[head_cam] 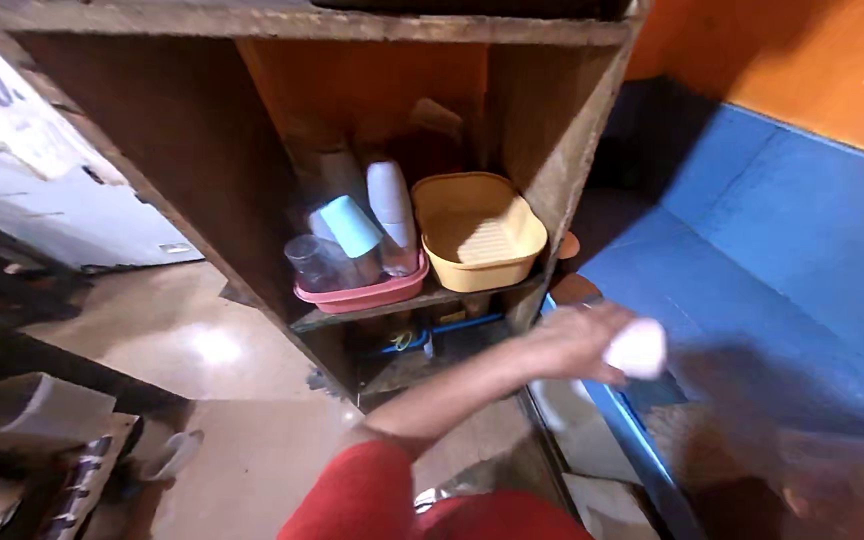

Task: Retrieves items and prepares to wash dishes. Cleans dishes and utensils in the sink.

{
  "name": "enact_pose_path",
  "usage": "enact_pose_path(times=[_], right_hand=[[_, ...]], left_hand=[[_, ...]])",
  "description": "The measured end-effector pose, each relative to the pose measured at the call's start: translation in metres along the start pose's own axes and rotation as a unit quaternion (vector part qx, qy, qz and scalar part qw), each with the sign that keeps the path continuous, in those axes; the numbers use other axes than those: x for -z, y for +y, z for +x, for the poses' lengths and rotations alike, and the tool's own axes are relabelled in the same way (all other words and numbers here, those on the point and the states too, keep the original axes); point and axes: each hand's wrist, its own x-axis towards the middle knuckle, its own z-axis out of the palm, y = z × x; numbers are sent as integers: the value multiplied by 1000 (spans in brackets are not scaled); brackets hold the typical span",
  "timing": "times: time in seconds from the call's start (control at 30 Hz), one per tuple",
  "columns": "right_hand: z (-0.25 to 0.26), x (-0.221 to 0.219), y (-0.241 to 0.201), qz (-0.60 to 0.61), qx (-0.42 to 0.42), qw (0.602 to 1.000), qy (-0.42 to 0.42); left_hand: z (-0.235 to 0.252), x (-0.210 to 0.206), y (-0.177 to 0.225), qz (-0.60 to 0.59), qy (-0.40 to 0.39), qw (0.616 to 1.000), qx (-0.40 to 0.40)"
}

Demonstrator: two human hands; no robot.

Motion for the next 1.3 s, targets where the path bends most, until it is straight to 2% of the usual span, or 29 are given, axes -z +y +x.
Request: enact_pose_path(times=[0.07,0.13,0.2,0.3,0.37,0.47,0.6,0.67,0.77,0.83,0.9,1.07,1.2,1.3], right_hand=[[8,-99,-32,92,-101,990,26],[22,-174,-54,150,-80,985,-32],[38,-239,-85,146,-39,984,-99],[60,-326,-126,215,1,960,-181],[77,-376,-146,220,27,951,-216],[100,-451,-173,279,66,932,-223],[120,-528,-220,407,67,879,-239],[129,-552,-238,369,62,889,-263],[137,-566,-259,210,31,906,-365],[140,-572,-263,96,10,881,-463],[136,-577,-260,52,-1,864,-501],[120,-586,-228,121,41,885,-448],[118,-586,-206,197,35,872,-446],[108,-567,-190,208,29,877,-433]], left_hand=[[-44,50,-43,113,97,989,24],[-84,102,-77,243,139,957,81],[-118,151,-100,337,130,921,147],[-150,202,-125,428,100,871,219],[-159,218,-138,464,79,848,242],[-157,224,-156,464,46,851,242],[-144,226,-182,470,-22,848,245],[-141,227,-198,470,-53,851,228],[-137,226,-214,442,-109,862,222],[-135,222,-218,395,-123,880,233],[-133,216,-223,368,-127,888,244],[-139,197,-229,379,-106,892,221],[-151,185,-232,364,8,906,216],[-157,177,-230,364,87,901,219]])
